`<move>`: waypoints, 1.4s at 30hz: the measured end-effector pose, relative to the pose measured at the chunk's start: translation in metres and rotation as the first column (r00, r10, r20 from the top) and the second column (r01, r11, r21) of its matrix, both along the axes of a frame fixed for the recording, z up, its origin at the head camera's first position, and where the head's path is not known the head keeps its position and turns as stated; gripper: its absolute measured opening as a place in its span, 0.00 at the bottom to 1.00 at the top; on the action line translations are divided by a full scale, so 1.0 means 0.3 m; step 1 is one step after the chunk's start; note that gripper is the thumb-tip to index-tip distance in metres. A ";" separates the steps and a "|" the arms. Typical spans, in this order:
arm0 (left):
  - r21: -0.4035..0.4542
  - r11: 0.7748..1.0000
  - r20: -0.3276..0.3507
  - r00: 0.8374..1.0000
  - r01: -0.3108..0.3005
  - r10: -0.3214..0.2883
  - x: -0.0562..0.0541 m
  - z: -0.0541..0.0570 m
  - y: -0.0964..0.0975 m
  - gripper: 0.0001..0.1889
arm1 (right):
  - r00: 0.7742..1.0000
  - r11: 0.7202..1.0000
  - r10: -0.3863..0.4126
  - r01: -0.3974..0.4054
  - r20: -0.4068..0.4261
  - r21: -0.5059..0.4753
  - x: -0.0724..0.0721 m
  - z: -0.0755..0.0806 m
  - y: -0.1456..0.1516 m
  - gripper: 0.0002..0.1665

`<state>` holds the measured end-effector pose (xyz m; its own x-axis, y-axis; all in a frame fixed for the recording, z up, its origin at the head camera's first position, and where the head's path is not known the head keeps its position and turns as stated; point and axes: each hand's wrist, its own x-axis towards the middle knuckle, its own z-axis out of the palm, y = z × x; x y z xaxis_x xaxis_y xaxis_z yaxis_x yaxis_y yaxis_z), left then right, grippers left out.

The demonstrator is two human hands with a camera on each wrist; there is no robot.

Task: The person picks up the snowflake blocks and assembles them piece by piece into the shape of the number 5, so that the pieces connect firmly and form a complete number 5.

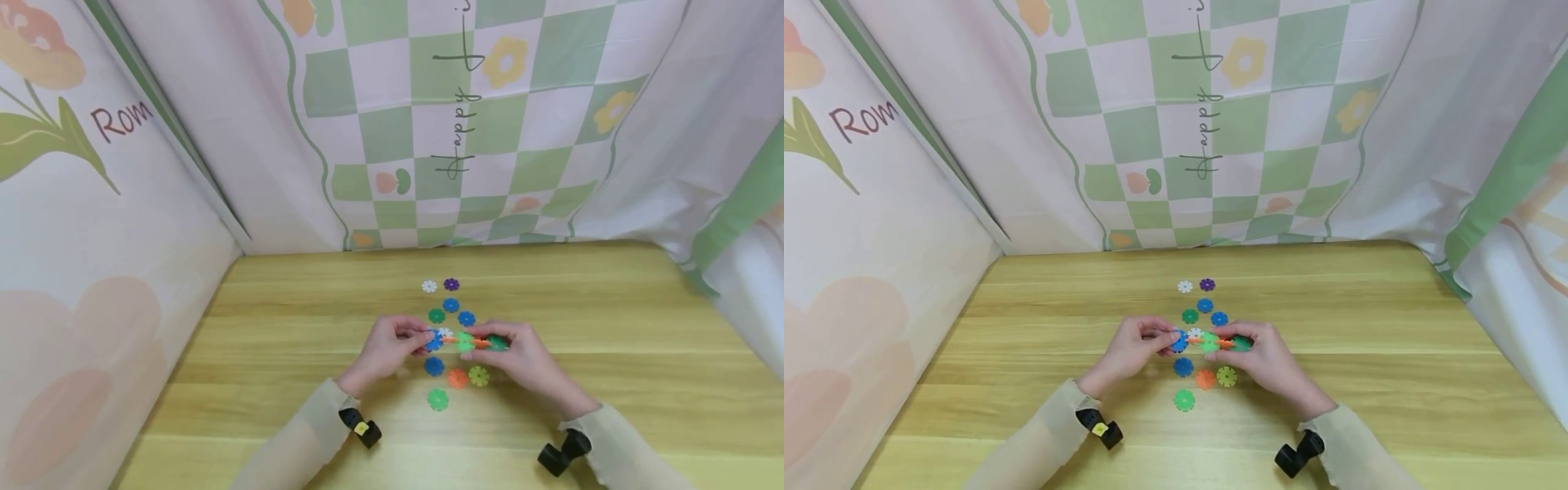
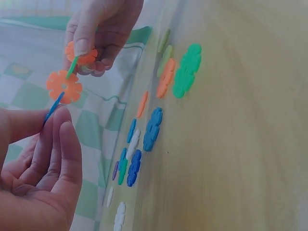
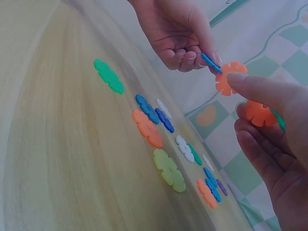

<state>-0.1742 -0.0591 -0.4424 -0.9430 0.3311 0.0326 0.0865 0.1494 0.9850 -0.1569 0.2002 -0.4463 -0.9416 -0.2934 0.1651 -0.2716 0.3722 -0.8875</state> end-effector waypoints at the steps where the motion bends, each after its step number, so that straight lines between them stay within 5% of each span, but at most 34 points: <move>1: 0.001 1.000 0.001 1.000 0.000 0.000 0.000 -0.001 0.000 0.05 | 1.000 1.000 0.005 -0.005 0.000 0.002 0.000 0.000 0.000 0.25; 17: 0.027 1.000 0.041 0.999 0.003 -0.004 -0.014 -0.003 -0.003 0.06 | 0.999 0.998 -0.033 0.032 0.033 0.049 0.001 0.017 -0.005 0.30; 29: 0.034 0.999 0.047 0.999 0.016 -0.017 -0.014 -0.014 0.005 0.07 | 0.997 1.000 0.010 -0.008 0.075 -0.029 -0.004 0.007 -0.016 0.31; 42: 0.021 1.000 0.051 0.999 0.009 -0.010 -0.008 -0.003 0.008 0.08 | 0.999 0.992 0.036 -0.036 -0.001 -0.123 0.005 0.009 -0.035 0.07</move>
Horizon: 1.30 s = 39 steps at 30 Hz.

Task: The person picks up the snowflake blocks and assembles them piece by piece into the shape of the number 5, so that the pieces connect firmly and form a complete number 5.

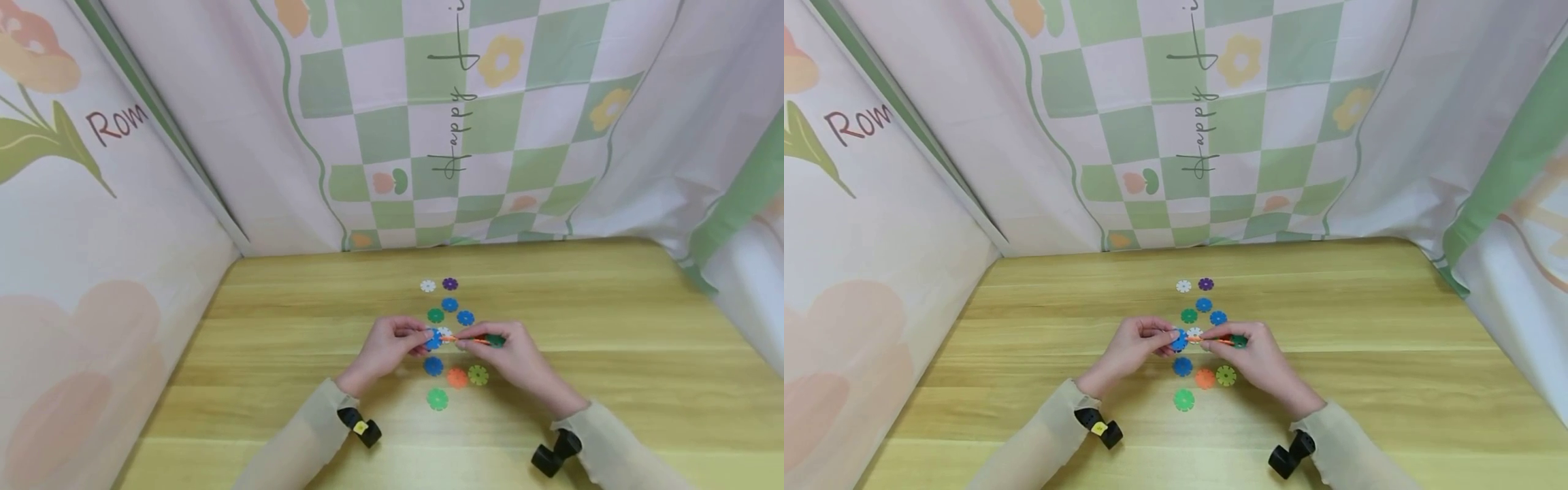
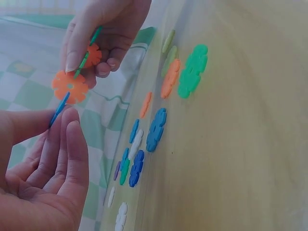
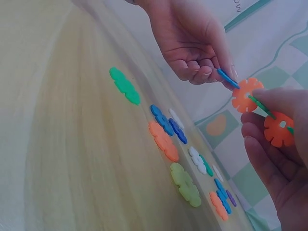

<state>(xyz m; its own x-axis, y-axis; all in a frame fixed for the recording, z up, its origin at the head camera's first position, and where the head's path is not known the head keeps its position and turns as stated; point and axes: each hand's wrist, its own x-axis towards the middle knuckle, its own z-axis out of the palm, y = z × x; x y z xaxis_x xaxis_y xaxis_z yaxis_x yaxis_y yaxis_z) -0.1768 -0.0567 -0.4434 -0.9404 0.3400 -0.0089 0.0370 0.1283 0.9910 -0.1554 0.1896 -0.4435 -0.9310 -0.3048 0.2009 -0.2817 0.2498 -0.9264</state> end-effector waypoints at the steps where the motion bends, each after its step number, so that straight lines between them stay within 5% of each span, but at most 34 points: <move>1: 0.000 1.000 -0.003 1.000 0.002 -0.002 -0.001 -0.001 0.001 0.08 | 1.000 1.000 -0.005 0.005 -0.001 0.003 0.000 -0.002 -0.001 0.07; 16: -0.007 1.000 0.005 1.000 -0.017 0.017 0.010 -0.017 0.010 0.04 | 0.998 0.998 -0.051 0.052 -0.030 0.027 0.004 -0.021 -0.027 0.06; 25: -0.003 0.999 0.020 0.999 -0.038 0.038 0.013 -0.016 0.011 0.04 | 0.996 0.997 -0.068 0.071 -0.057 0.041 0.030 0.022 -0.056 0.05; 39: 0.033 0.999 0.014 1.000 -0.020 0.019 0.005 -0.021 0.001 0.05 | 0.996 0.998 -0.056 0.055 -0.073 -0.018 -0.003 -0.033 -0.051 0.03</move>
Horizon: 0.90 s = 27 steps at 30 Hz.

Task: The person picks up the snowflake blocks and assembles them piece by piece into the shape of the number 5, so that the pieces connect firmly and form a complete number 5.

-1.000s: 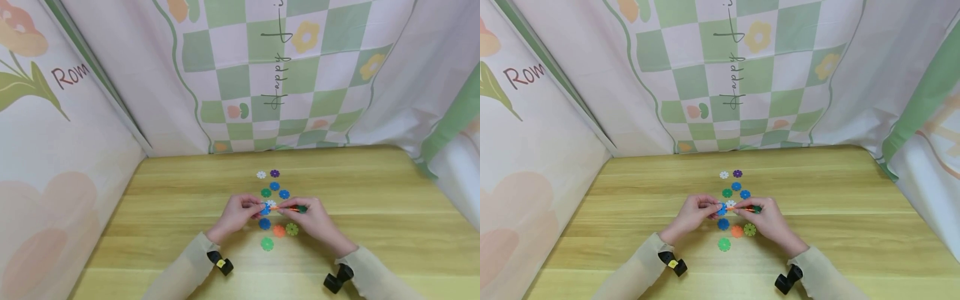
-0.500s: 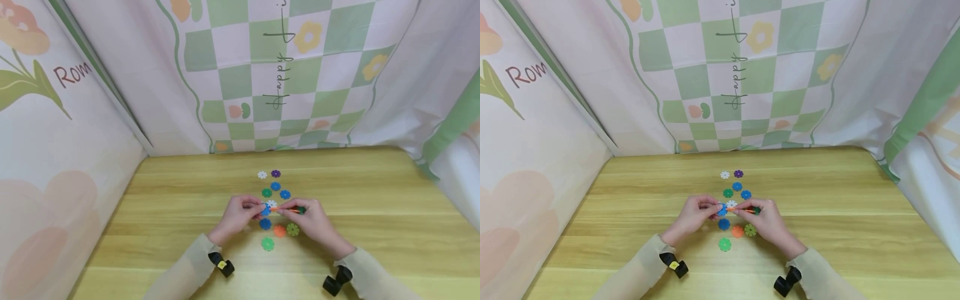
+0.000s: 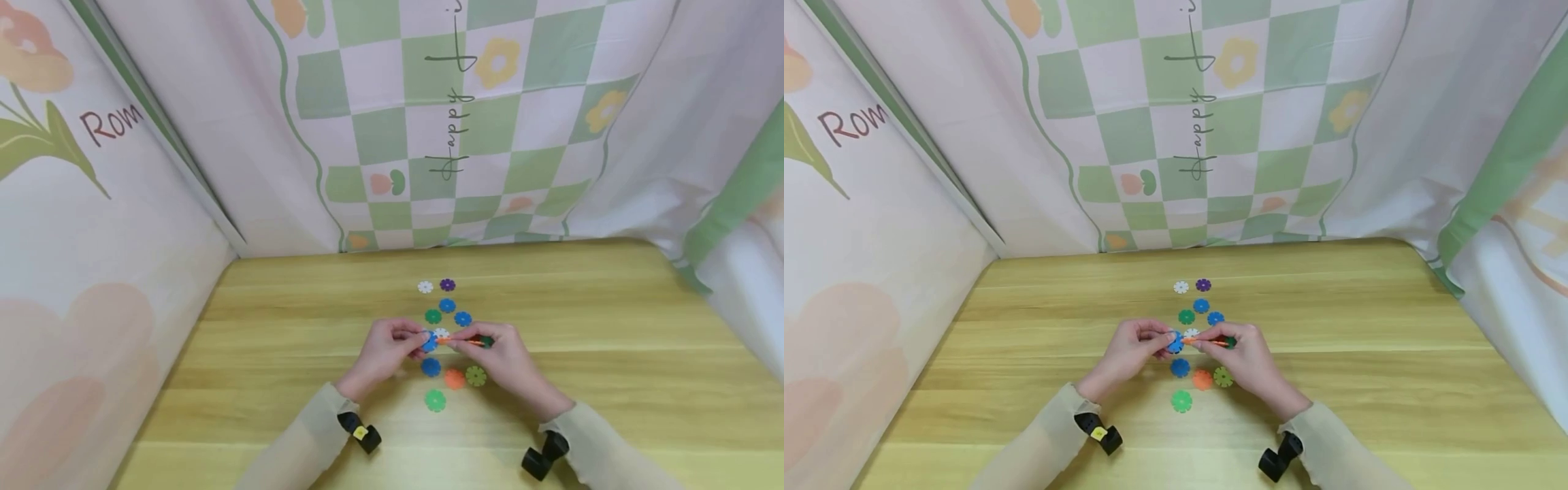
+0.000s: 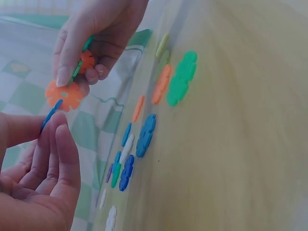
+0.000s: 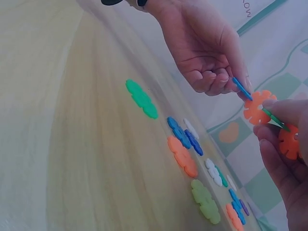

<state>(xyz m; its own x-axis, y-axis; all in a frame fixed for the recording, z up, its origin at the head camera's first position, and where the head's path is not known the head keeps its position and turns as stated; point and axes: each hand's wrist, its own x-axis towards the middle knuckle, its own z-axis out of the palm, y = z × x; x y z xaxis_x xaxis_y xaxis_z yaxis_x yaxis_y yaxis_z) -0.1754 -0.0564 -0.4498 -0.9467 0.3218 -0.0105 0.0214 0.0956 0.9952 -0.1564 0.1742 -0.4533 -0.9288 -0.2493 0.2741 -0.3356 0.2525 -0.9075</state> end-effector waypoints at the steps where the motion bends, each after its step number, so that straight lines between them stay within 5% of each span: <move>1: 0.002 1.000 0.002 1.000 0.001 -0.001 -0.001 -0.002 -0.001 0.05 | 1.000 1.000 -0.001 0.001 -0.002 0.010 -0.002 -0.002 -0.002 0.04; 27: 0.042 0.999 0.064 0.998 0.001 -0.003 -0.026 -0.017 0.019 0.08 | 0.999 0.997 -0.030 0.032 -0.030 0.069 -0.010 0.003 0.005 0.04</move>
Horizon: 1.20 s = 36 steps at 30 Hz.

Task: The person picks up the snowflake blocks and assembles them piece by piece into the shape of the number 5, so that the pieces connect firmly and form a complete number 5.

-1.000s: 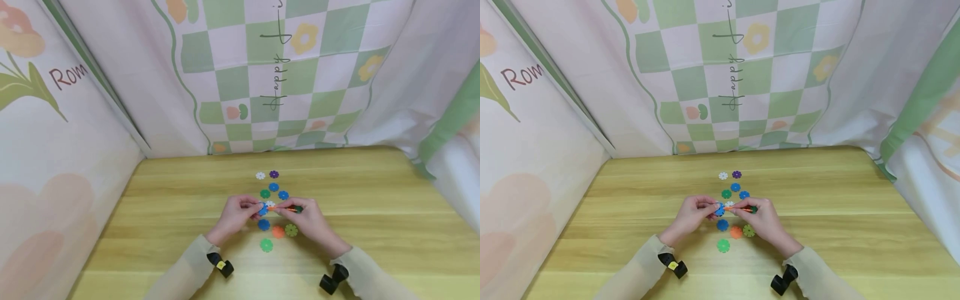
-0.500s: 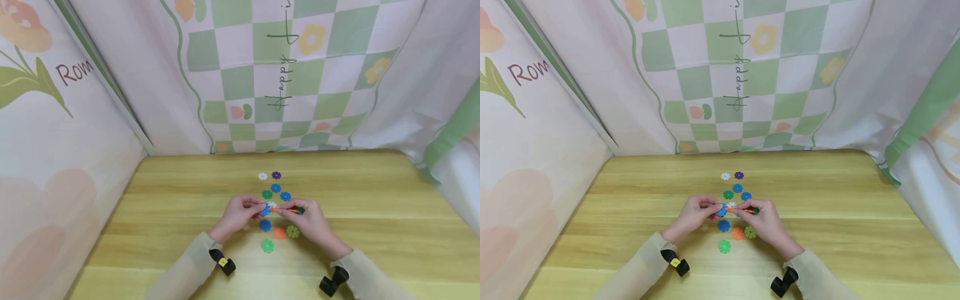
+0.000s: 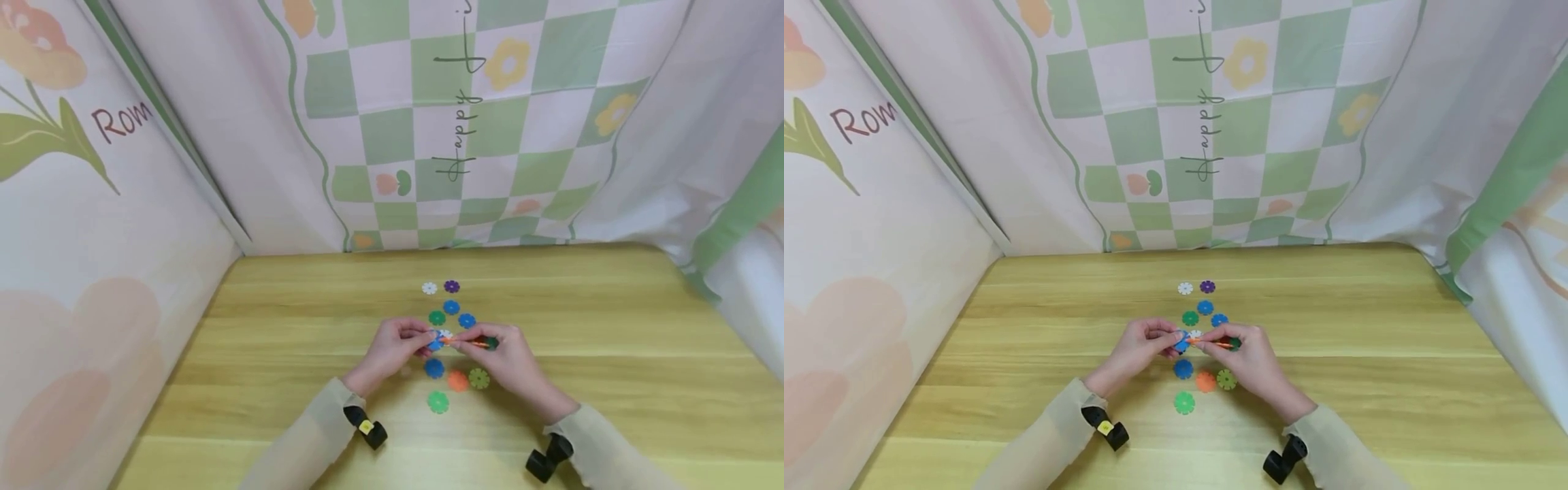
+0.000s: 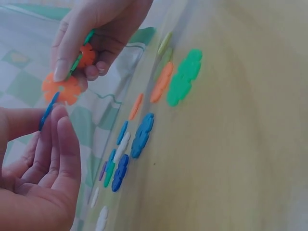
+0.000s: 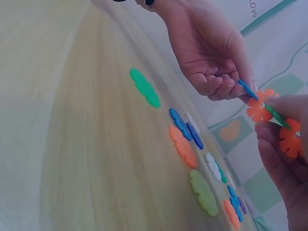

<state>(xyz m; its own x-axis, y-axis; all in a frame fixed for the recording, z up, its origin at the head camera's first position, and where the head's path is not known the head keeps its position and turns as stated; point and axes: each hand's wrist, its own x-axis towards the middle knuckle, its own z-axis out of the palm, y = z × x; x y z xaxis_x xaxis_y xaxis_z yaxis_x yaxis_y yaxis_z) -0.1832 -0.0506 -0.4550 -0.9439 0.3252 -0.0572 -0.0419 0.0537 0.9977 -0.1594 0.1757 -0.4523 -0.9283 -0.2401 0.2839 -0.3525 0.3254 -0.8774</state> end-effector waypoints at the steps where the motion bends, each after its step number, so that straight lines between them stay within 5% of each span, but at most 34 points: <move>1: -0.006 1.000 -0.006 1.000 0.006 -0.006 0.000 0.002 -0.002 0.08 | 1.000 1.000 0.000 0.000 0.001 0.010 0.001 0.002 0.002 0.06; 9: -0.019 1.000 -0.033 0.999 0.008 -0.009 -0.008 0.017 -0.004 0.10 | 0.999 0.996 0.017 -0.019 0.027 0.087 0.002 0.030 0.014 0.21; 36: -0.016 0.999 -0.087 0.996 0.029 -0.030 -0.013 0.025 0.003 0.10 | 0.992 0.984 0.104 -0.113 0.067 0.139 -0.015 0.036 0.003 0.14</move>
